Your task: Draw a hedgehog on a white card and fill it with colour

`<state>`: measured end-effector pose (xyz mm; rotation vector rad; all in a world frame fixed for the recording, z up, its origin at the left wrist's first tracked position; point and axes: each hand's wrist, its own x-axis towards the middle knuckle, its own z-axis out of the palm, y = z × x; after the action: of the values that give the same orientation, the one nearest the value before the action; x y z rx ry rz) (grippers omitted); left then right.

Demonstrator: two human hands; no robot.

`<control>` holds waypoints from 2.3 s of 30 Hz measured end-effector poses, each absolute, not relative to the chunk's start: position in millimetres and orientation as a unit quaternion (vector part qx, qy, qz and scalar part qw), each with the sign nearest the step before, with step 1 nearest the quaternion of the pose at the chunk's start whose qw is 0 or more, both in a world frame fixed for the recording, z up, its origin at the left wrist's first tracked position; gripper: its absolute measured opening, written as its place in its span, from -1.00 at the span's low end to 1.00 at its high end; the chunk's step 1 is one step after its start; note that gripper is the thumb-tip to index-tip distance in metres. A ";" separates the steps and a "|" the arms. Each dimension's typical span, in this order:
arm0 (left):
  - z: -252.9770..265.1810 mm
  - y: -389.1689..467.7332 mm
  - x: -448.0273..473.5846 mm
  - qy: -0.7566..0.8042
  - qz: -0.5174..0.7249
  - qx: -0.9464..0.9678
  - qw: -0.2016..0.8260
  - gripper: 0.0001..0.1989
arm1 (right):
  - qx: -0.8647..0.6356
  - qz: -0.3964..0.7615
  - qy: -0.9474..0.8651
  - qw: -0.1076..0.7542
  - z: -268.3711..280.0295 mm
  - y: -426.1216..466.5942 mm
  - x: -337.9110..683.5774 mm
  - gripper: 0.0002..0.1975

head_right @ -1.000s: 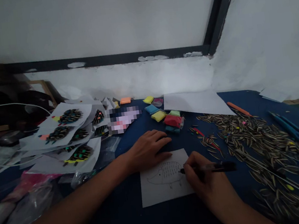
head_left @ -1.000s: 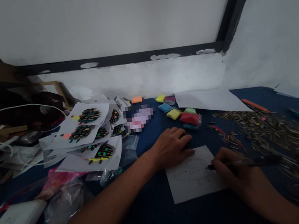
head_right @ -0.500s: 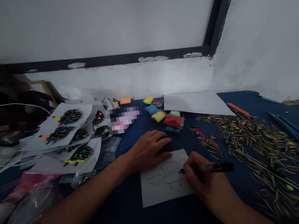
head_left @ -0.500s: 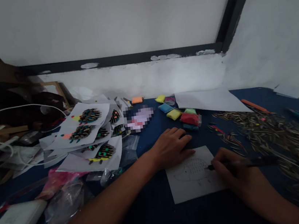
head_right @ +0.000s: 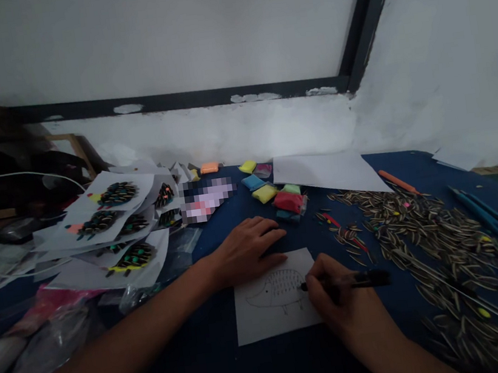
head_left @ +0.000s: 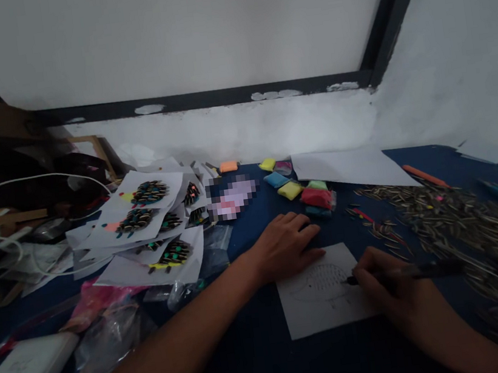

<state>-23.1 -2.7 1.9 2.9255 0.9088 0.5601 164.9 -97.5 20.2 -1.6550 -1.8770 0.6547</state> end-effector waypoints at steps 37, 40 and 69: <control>3.2 -3.8 -22.7 0.292 0.182 0.939 0.021 -0.59 | -0.626 0.264 -0.669 0.302 20.0 -97.0 167.8 -0.72; 2.8 -3.6 -22.7 0.292 0.185 0.938 0.021 -0.59 | -0.625 0.264 -0.673 0.294 20.1 -96.6 167.6 -0.73; 3.1 -3.6 -22.8 0.291 0.183 0.939 0.021 -0.58 | -0.622 0.278 -0.677 0.277 17.6 -97.1 170.5 -0.74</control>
<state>-22.8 -3.6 3.1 2.9105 0.9021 0.5674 170.5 -97.1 17.6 -1.6706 -1.8186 0.7460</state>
